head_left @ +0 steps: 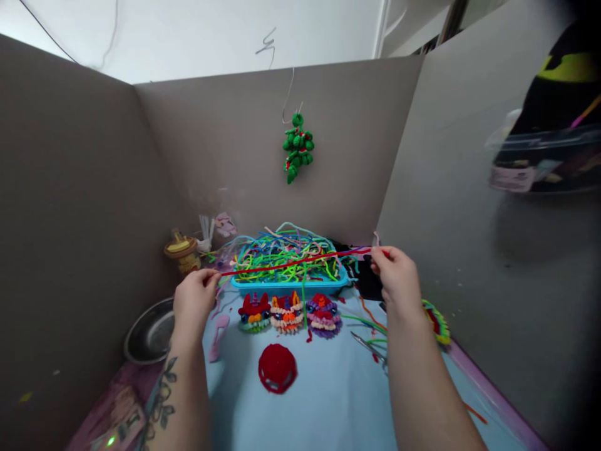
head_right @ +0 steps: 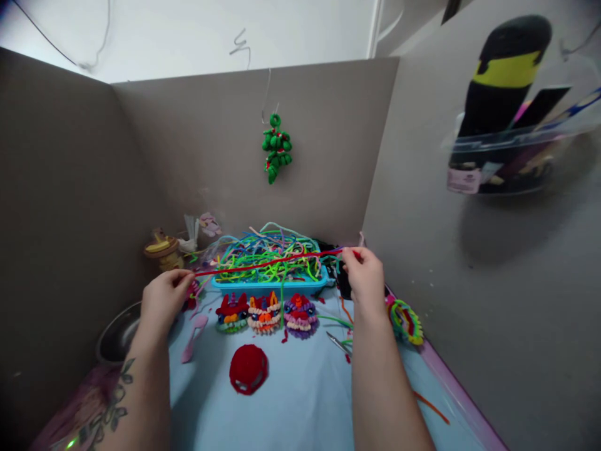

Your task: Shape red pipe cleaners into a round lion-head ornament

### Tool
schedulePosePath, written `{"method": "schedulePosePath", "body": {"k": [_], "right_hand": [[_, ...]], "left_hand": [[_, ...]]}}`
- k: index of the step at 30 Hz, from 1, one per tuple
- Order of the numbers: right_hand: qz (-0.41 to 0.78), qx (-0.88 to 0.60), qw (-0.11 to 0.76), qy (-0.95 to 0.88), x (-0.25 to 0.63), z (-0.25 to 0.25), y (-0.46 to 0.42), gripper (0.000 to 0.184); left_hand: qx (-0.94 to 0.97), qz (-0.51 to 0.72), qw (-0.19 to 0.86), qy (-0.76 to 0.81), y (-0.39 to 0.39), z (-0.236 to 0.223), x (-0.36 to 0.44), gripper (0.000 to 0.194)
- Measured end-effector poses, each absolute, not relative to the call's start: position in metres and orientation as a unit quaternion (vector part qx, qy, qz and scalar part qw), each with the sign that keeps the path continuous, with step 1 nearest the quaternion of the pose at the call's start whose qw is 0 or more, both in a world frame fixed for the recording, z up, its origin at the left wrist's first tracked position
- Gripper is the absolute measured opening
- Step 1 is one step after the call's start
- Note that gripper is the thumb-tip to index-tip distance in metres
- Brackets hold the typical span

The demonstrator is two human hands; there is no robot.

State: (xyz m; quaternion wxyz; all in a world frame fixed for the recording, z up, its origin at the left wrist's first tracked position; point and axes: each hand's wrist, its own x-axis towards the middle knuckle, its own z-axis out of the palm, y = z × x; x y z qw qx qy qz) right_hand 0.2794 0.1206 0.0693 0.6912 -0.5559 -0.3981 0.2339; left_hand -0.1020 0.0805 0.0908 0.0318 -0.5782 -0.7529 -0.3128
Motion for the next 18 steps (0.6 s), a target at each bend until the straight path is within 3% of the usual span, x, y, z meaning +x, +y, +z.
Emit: {"method": "schedulePosePath", "body": {"k": [4, 11, 15, 18], "right_hand": [[0.386, -0.398, 0.783, -0.282, 0.273, 0.081, 0.116, 0.023], [0.481, -0.217, 0.837, -0.146, 0.271, 0.094, 0.112, 0.008], [0.432, -0.187, 0.874, -0.123, 0.29, 0.096, 0.106, 0.012], [0.285, -0.281, 0.881, -0.254, 0.298, 0.106, 0.09, 0.014]], "left_hand": [[-0.601, -0.291, -0.004, -0.744, 0.083, 0.091, -0.095, 0.03], [-0.663, -0.29, -0.045, -0.689, 0.087, 0.087, -0.083, 0.031], [-0.743, -0.272, -0.145, -0.594, 0.083, 0.087, -0.067, 0.029], [-0.765, -0.283, -0.169, -0.553, 0.078, 0.089, -0.052, 0.027]]}}
